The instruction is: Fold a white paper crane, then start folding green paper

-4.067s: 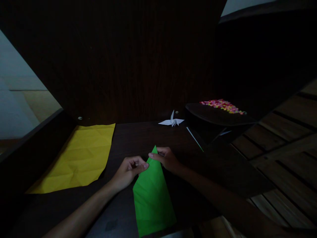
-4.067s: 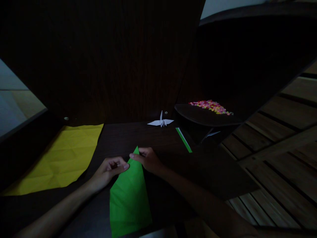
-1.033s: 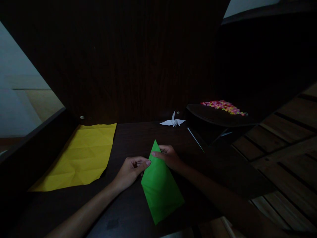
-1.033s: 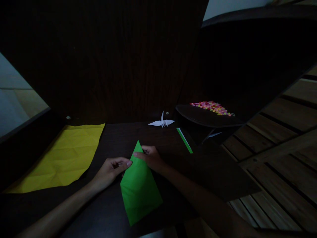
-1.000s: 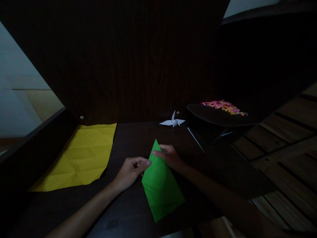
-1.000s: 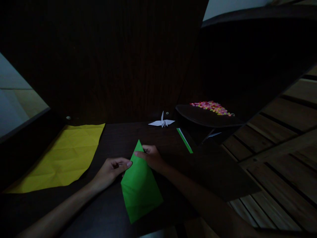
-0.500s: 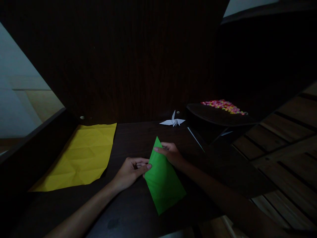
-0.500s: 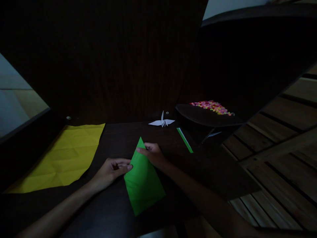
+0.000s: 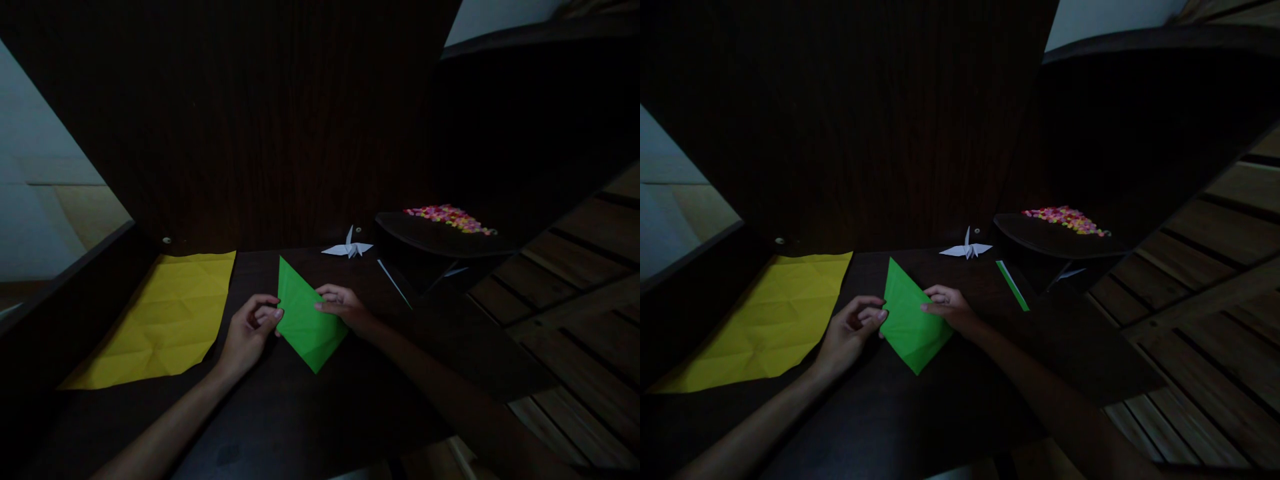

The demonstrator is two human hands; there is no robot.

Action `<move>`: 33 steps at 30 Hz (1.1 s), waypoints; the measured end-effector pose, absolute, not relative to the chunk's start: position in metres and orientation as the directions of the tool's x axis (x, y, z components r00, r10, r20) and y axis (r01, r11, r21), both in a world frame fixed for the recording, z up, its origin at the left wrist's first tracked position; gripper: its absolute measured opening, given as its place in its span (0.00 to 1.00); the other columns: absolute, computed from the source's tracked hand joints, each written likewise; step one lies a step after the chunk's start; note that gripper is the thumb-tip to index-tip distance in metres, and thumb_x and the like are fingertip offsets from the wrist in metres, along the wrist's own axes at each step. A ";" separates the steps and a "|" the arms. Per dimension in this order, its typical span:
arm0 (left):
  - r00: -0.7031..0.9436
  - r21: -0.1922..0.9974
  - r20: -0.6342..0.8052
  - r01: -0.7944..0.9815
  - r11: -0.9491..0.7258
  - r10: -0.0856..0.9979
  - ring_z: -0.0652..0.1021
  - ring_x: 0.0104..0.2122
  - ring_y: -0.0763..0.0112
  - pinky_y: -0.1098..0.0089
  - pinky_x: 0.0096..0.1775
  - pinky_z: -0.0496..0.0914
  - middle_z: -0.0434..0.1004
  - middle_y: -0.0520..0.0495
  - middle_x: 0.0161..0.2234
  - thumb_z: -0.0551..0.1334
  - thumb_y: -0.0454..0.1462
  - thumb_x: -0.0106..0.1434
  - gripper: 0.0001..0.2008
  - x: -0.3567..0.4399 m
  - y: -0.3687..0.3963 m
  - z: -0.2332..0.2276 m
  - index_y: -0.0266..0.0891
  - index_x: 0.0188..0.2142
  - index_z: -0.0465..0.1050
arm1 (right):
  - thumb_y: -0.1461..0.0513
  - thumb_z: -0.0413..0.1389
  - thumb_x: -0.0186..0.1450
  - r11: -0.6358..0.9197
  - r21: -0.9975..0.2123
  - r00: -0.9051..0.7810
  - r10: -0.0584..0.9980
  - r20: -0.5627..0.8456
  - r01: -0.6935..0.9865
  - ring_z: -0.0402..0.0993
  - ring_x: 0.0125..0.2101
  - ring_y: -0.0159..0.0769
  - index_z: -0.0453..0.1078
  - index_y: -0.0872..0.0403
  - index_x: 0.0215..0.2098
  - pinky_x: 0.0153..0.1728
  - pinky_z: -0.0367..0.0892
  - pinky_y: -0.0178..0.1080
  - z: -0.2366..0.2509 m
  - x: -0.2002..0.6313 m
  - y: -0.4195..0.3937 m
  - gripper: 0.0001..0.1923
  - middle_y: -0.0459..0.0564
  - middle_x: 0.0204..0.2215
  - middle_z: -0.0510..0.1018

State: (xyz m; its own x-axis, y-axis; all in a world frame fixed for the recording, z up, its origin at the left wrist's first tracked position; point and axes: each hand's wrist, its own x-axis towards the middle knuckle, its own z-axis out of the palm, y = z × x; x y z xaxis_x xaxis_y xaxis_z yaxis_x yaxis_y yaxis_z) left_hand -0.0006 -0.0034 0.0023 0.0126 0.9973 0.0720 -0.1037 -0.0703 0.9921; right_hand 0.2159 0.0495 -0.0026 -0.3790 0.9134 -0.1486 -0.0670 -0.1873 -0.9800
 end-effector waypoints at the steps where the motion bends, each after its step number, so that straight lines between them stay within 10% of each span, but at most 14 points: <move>1: -0.001 0.993 0.085 -0.085 -0.085 0.996 0.75 0.22 0.74 0.74 0.27 0.69 0.76 0.53 0.23 0.69 0.42 0.53 0.14 -0.002 -0.003 0.001 0.37 0.36 0.72 | 0.57 0.67 0.48 -0.166 -0.984 -0.369 0.920 -0.134 -0.058 0.74 0.27 0.35 0.72 0.53 0.37 0.30 0.65 0.37 -0.003 0.217 0.050 0.19 0.45 0.27 0.78; 33: 0.205 0.991 -0.100 0.109 0.079 0.974 0.66 0.18 0.77 0.76 0.21 0.58 0.70 0.55 0.18 0.70 0.42 0.52 0.20 -0.008 -0.012 0.007 0.35 0.43 0.78 | 0.53 0.65 0.53 0.056 -0.993 -0.257 0.966 0.027 0.107 0.77 0.30 0.38 0.78 0.55 0.37 0.32 0.70 0.40 -0.012 0.244 0.062 0.18 0.51 0.29 0.82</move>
State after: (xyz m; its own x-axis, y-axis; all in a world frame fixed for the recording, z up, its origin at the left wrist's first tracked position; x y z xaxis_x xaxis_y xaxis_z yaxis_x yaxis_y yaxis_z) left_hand -0.0083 -0.0120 0.0071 0.2049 0.9736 -0.1002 0.1090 0.0790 0.9909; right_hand 0.2443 0.0619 -0.0120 -0.2567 0.9661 0.0271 0.1068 0.0563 -0.9927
